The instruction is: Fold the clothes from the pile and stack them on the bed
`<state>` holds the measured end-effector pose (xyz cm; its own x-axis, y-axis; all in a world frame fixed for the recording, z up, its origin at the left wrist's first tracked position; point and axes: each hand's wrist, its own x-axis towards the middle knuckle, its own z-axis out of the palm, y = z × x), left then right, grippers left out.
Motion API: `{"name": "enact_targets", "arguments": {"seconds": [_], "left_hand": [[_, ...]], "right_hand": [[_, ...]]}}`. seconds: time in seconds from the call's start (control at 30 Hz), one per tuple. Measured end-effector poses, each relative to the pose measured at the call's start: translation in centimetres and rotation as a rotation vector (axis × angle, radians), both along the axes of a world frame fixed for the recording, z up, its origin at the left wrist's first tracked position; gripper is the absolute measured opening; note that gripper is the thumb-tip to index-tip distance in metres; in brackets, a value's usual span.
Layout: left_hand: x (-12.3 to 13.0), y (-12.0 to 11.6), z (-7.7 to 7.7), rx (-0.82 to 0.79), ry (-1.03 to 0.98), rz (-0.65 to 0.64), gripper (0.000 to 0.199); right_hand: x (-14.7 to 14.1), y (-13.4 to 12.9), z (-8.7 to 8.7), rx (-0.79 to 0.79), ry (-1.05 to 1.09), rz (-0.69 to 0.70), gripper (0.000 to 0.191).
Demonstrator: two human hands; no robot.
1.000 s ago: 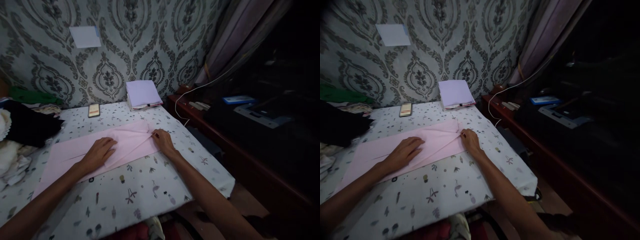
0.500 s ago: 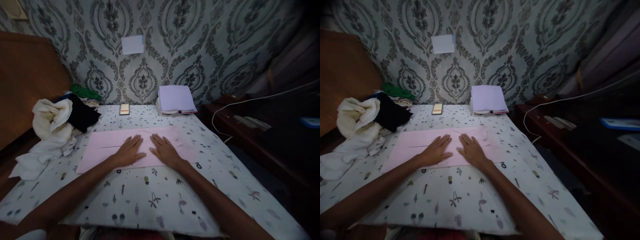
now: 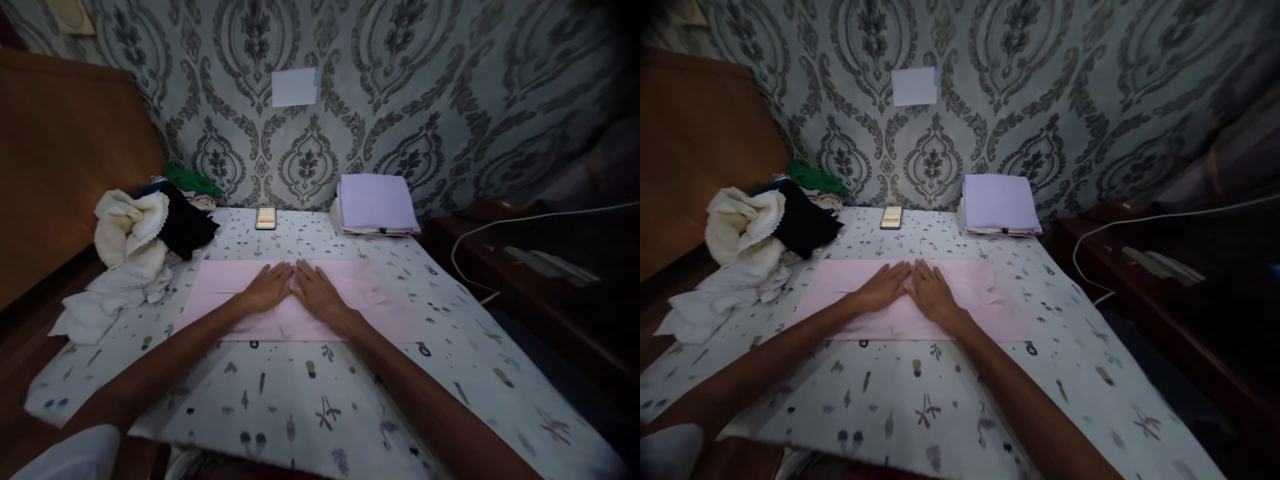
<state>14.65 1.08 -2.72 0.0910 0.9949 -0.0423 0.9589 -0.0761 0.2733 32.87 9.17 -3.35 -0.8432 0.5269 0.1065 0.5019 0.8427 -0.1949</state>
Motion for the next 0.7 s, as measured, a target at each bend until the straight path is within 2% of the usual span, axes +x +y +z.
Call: {"name": "enact_targets", "arguments": {"seconds": [0.07, 0.17, 0.3, 0.4, 0.5, 0.6, 0.7], "left_hand": [[-0.3, -0.1, -0.5, -0.011, 0.018, -0.005, 0.07], [-2.3, -0.9, -0.9, -0.005, 0.023, 0.073, 0.074], [-5.8, -2.4, -0.5, -0.033, 0.028, 0.185, 0.075], [-8.4, -4.4, -0.2, -0.042, 0.07, 0.316, 0.073], [-10.8, -6.5, -0.3, -0.015, 0.152, 0.437, 0.069], [-12.3, -7.3, -1.1, 0.031, 0.218, 0.434, 0.07], [-12.8, -7.1, -2.0, 0.07, 0.23, 0.418, 0.073]], "right_hand": [[-0.6, 0.2, -0.7, 0.001, -0.002, 0.004, 0.068], [-0.5, 0.7, -1.4, 0.013, -0.003, 0.022, 0.071], [-0.8, 1.6, -1.1, -0.033, -0.05, -0.031, 0.075], [-1.5, 2.0, -0.7, -0.074, -0.057, -0.112, 0.075], [-1.8, 1.9, -0.2, -0.107, -0.062, -0.134, 0.074], [-1.0, 2.6, 0.2, -0.131, -0.084, -0.126, 0.075], [1.7, 5.1, 0.3, -0.106, -0.101, -0.194, 0.075]]}}
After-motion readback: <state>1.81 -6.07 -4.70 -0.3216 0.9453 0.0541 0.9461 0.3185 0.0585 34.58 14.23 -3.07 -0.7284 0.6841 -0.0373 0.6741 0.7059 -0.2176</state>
